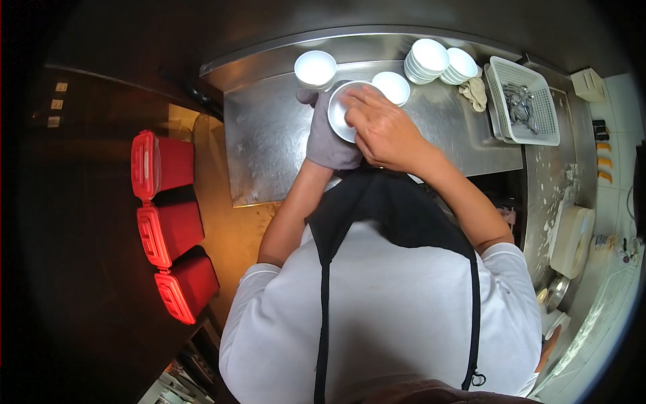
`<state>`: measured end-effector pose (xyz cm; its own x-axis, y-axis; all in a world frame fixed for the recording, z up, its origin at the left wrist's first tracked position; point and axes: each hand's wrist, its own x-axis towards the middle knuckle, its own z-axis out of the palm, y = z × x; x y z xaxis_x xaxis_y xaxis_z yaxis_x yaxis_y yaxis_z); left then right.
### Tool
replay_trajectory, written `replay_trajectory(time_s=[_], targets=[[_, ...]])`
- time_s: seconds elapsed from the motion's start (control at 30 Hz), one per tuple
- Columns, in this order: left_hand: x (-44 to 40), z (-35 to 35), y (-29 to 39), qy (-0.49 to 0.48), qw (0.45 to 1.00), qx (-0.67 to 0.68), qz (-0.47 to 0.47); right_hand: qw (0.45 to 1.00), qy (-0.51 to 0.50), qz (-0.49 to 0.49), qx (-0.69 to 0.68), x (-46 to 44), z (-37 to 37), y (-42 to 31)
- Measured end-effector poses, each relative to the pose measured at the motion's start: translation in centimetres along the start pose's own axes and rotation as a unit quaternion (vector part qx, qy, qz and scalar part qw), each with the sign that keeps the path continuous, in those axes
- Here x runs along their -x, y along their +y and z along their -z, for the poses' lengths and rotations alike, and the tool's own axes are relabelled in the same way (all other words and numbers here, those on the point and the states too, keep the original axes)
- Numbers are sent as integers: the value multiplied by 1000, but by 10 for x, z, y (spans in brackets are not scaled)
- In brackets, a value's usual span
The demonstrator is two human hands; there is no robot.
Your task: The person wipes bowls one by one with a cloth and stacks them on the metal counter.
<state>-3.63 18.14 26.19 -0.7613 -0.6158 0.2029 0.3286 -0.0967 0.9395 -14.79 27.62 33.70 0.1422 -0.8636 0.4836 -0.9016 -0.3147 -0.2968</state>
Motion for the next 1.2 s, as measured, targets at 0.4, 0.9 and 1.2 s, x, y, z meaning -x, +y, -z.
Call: replay_trajectory(time_s=[0.4, 0.9, 1.2], targets=[[-4, 9, 7, 47, 998, -26, 18, 999, -35, 5, 40, 11, -1, 5], [3, 20, -1, 22, 969, -245, -39, 993, -92, 4, -71, 2, 3, 0], [1, 22, -9, 36, 991, -127, -13, 995, -83, 20, -44, 10, 16, 10]])
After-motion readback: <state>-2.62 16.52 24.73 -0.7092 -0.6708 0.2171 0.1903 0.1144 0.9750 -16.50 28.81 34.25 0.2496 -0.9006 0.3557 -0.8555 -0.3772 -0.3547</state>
